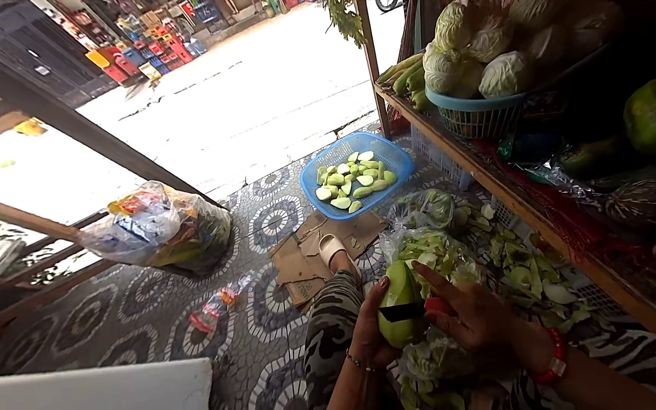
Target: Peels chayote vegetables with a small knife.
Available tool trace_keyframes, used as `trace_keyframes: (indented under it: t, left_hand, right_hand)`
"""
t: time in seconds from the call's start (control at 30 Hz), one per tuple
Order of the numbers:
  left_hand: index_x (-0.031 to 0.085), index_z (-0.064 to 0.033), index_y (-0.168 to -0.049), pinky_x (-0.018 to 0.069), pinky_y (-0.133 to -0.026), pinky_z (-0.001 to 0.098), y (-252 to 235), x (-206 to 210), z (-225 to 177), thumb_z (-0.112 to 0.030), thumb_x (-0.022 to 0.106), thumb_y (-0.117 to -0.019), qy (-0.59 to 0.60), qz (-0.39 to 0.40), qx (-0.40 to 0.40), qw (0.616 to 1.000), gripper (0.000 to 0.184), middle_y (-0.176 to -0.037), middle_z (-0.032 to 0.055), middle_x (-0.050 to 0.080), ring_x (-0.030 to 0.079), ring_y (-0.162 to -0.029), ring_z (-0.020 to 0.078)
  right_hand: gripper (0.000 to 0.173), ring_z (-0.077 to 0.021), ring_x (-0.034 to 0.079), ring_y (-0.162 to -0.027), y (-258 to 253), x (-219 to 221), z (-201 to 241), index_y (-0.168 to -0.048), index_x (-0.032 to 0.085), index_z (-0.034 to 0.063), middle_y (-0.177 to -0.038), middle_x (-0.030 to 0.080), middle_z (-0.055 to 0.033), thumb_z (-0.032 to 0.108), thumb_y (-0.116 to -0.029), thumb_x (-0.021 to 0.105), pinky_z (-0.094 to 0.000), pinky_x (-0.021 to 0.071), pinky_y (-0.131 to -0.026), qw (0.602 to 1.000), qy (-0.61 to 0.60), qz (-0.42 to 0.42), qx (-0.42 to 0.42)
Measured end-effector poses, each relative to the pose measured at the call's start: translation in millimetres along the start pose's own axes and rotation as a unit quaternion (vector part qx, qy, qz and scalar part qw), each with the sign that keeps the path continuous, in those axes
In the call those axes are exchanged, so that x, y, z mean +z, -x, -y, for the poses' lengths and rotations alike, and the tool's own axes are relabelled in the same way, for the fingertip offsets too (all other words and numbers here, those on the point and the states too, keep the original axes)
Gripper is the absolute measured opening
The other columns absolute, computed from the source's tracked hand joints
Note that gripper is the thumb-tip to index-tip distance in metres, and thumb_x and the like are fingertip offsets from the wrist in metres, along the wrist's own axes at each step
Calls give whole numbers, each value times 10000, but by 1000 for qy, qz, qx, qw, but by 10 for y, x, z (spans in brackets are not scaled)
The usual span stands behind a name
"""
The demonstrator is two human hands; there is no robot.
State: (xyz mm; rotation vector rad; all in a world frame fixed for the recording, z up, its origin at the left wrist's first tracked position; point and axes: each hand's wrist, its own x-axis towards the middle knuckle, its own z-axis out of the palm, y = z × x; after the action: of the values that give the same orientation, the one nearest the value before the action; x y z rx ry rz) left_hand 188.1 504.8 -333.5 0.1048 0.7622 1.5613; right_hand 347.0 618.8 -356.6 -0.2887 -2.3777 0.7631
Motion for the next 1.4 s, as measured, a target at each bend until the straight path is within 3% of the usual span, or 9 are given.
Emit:
trace_keyframes:
  t: [0.1,0.3,0.5,0.73,0.9,1.1,1.27,1.33,1.4]
  left_hand:
    - [596,-89,-1260,620,-644,365,-4,-36,-11,-410,614,-920,-29,-8,-18,999,467,-1018,133,726,736,-848,245]
    - [695,-93,-1139,629,-681,353,29,-42,-31,-452,774,-814,-40,22,-37,998,491,-963,108,744,744,-826,210]
    - [628,-128,-1366,635,-716,383,64,-140,-93,-516,797,-795,-76,151,-129,977,711,-1044,109,735,744,-857,231]
    - [709,-110,-1209,635,-683,371,69,-166,-103,-490,782,-821,-50,165,-122,977,548,-1039,124,744,752,-846,232]
    - [664,-100,-1306,633,-706,373,71,-190,-92,-506,772,-826,-67,188,-128,971,638,-1047,114,736,745,-865,227]
    - [714,-95,-1177,635,-660,375,41,-149,-98,-488,818,-774,-75,128,-105,983,573,-988,127,745,751,-821,232]
    - [680,-92,-1271,634,-673,385,38,-172,-103,-517,806,-780,-85,146,-105,980,661,-1013,115,740,747,-843,234]
    - [656,-78,-1237,630,-633,375,31,-91,-98,-497,708,-857,-91,58,-72,992,568,-983,121,734,743,-813,235]
    - [610,-84,-1196,616,-641,333,21,8,-65,-407,347,-1041,-113,-35,-20,993,444,-960,103,727,728,-805,196]
  right_hand:
    - [712,-210,522,-517,-25,-79,-94,-1574,348,-4,-662,562,-50,471,-1049,426,-410,465,-485,995,-26,50,86]
    - [674,-175,514,-484,-14,-49,-29,-1539,405,0,-637,551,-32,465,-1051,415,-358,453,-443,999,-21,4,30]
    - [700,-115,468,-627,-156,-386,-317,-1626,204,44,-737,517,0,384,-1059,433,-334,462,-627,951,-153,105,248]
    - [662,-108,459,-539,-41,-244,-2,-1576,357,34,-686,509,-18,454,-1068,424,-288,435,-492,990,-121,36,60]
    - [706,-114,461,-621,-141,-362,-173,-1631,200,50,-740,523,-3,395,-1061,433,-328,450,-607,948,-162,140,235]
    - [645,-117,454,-520,-66,-268,23,-1561,392,38,-651,489,-4,454,-1068,385,-304,425,-478,992,-104,43,60]
    - [660,-180,494,-628,-150,-400,-168,-1629,243,84,-737,531,-34,403,-1076,409,-406,469,-624,945,-111,143,272]
    - [656,-136,453,-566,-90,-350,-114,-1591,336,42,-687,498,1,421,-1061,413,-345,436,-540,974,-72,73,200]
    - [658,-148,457,-490,-40,-237,-17,-1530,437,-1,-626,514,-9,442,-1044,409,-336,414,-455,997,-15,11,80]
